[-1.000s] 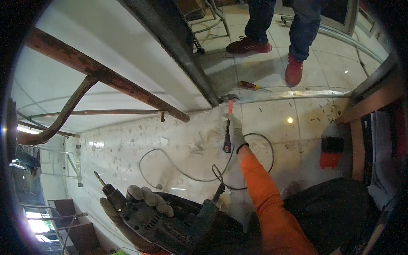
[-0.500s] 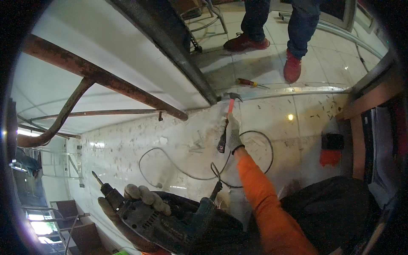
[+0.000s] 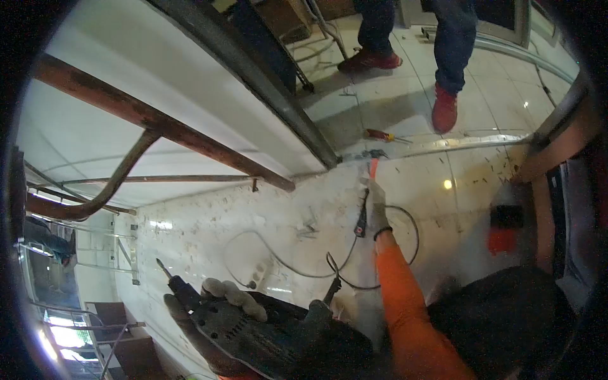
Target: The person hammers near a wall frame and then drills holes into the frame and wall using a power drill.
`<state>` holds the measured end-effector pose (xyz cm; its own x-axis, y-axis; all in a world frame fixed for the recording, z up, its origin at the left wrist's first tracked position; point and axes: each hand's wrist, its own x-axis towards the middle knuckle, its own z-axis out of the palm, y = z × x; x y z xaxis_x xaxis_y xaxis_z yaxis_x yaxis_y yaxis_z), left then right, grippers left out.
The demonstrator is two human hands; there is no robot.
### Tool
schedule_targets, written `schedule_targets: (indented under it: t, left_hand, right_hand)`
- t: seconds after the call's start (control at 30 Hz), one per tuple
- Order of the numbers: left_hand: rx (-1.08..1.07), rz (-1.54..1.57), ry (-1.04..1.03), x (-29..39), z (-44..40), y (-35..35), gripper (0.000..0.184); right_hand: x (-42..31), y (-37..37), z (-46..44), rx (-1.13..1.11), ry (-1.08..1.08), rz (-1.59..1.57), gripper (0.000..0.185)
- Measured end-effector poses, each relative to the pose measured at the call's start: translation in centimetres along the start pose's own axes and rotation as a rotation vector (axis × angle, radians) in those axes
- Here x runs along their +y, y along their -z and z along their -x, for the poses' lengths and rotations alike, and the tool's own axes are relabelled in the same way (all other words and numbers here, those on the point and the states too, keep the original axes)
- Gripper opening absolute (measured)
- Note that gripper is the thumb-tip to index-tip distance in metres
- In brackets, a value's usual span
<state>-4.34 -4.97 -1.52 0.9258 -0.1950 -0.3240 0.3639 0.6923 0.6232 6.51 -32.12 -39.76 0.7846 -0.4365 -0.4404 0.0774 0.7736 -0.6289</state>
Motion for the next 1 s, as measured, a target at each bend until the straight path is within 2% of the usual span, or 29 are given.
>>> schedule_targets:
  t: [0.07, 0.1, 0.17, 0.23, 0.27, 0.37, 0.4, 0.53, 0.57, 0.63, 0.7, 0.87, 0.97, 1.0]
  left_hand:
    - [-0.047, 0.015, 0.021, 0.2, 0.0, 0.4, 0.078]
    - [-0.064, 0.005, 0.025, 0.1, 0.0, 0.2, 0.078]
    - [-0.057, 0.002, 0.046, 0.0, 0.0, -0.1, 0.078]
    - [-0.016, 0.020, 0.075, -0.1, 0.2, -0.5, 0.077]
    - [0.003, -0.046, 0.080, -0.1, 0.2, -1.1, 0.071]
    - [-0.024, -0.378, 0.043, 0.4, 0.8, -2.3, 0.073]
    - [-0.043, -0.294, 0.068, 0.2, 0.8, -2.7, 0.066]
    - [-0.082, -0.330, 0.074, 0.0, 1.1, -3.3, 0.063]
    - [-0.083, -0.339, 0.074, -0.3, 1.1, -3.2, 0.063]
    - [-0.087, -0.350, 0.076, -0.4, 0.9, -3.3, 0.064]
    - [-0.090, -0.359, 0.076, -0.7, 0.9, -3.2, 0.064]
    - [-0.087, -0.380, 0.076, -1.5, 0.6, -3.8, 0.065]
    - [-0.085, -0.398, 0.081, -2.0, 0.4, -4.3, 0.065]
    - [-0.076, -0.395, 0.084, -2.4, 0.5, -4.2, 0.065]
  right_hand:
    - [-1.5, 0.4, 0.0, -0.065, 0.044, 0.026, 0.027]
    - [-1.6, 0.7, -0.7, 0.013, -0.012, 0.039, 0.023]
    - [-1.7, 1.0, -0.8, -0.031, 0.034, -0.068, 0.025]
    - [-3.1, -0.5, 0.6, 0.073, 0.033, -0.082, 0.028]
    - [-2.7, 0.1, 0.1, 0.049, 0.033, -0.100, 0.030]
    - [-2.5, -0.4, -0.1, 0.059, 0.115, -0.040, 0.030]
    - [-2.2, -0.3, -0.4, 0.055, 0.094, -0.036, 0.030]
    - [-0.2, -0.2, -2.8, 0.128, 0.064, -0.030, 0.030]
    - [0.5, 0.1, -3.4, 0.020, 0.070, -0.121, 0.028]
    - [-1.0, -1.6, -2.2, 0.071, 0.042, 0.028, 0.029]
    - [-2.3, -3.3, -0.8, 0.047, 0.033, -0.013, 0.032]
    - [-0.8, -4.0, -1.8, -0.040, 0.187, -0.055, 0.036]
    - [-1.0, -4.9, -2.4, -0.041, 0.168, -0.082, 0.038]
    - [-1.7, -5.7, -1.8, -0.020, 0.213, -0.041, 0.045]
